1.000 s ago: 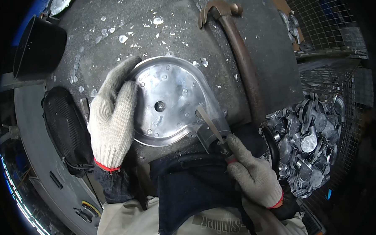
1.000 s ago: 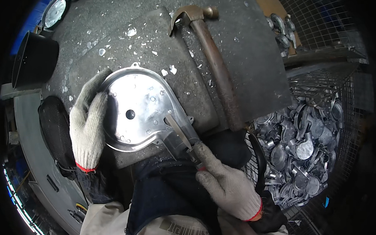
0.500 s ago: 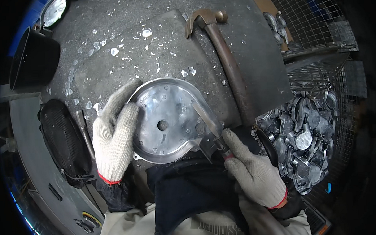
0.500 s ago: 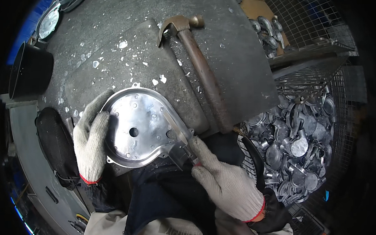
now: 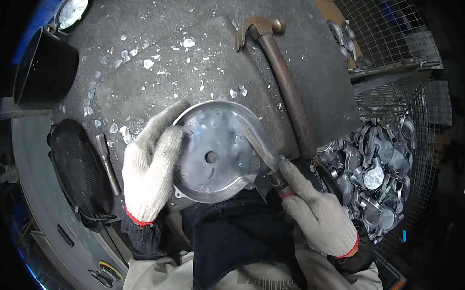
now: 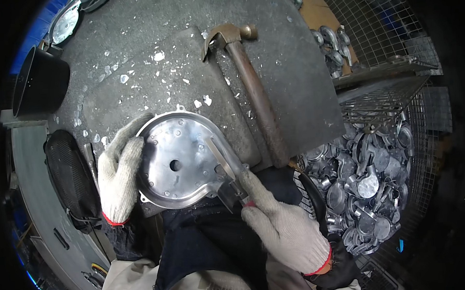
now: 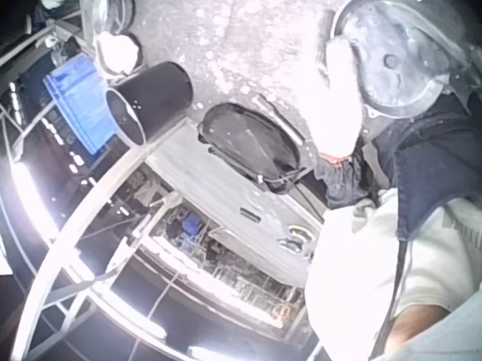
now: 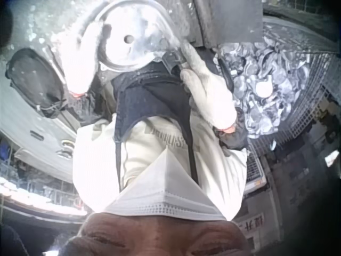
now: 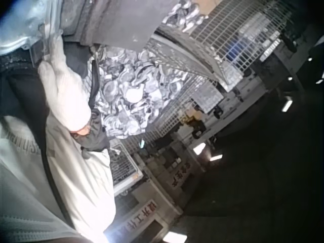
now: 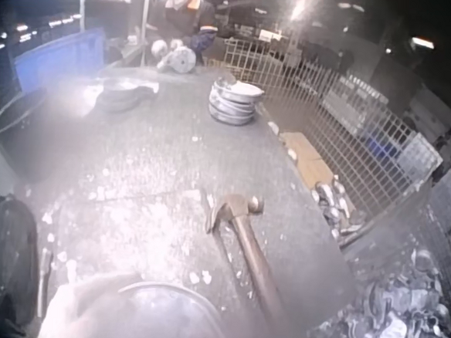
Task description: The person smooths the edges of a metal housing with a hand file.
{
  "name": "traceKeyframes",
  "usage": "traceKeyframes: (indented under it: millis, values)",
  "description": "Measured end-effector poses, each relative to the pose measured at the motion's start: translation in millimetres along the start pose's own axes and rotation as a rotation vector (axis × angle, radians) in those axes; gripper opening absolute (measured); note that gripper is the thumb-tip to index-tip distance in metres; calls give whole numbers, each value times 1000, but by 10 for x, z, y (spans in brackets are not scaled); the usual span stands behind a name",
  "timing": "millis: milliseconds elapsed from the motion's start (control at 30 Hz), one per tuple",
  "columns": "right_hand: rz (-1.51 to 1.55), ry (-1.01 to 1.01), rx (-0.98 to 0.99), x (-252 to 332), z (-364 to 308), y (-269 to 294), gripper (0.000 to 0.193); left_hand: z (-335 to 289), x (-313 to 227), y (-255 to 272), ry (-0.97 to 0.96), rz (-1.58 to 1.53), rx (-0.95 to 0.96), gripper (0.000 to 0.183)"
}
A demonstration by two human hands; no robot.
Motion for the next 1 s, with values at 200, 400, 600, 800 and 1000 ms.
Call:
traceKeyframes:
  millis: [200, 400, 600, 800, 1000]
  values:
    - [-16, 125, -16, 248, 119, 19, 66, -38, 45, -77, 29, -77, 124, 49]
    - [-38, 136, -90, 246, 202, 20, 63, -9, 54, -82, -3, -47, 119, 50]
    - [-18, 86, -48, 223, 259, 54, 64, 26, 55, -96, 40, -63, 141, 50]
    - [-36, 133, 6, 398, 170, 112, 62, 72, 15, 11, 82, -95, 230, 49]
    - [-208, 189, 141, 540, 234, -21, 61, 118, 96, -7, 86, -170, 264, 47]
Point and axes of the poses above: each hand's wrist, its own z-axis towards the middle knuckle, its own y-axis out of the back of the hand, x = y × z, the point moved 7 cm from there along z, towards the middle knuckle, and after that the axes turned 14 degrees about -x, right-handed, at the moved point
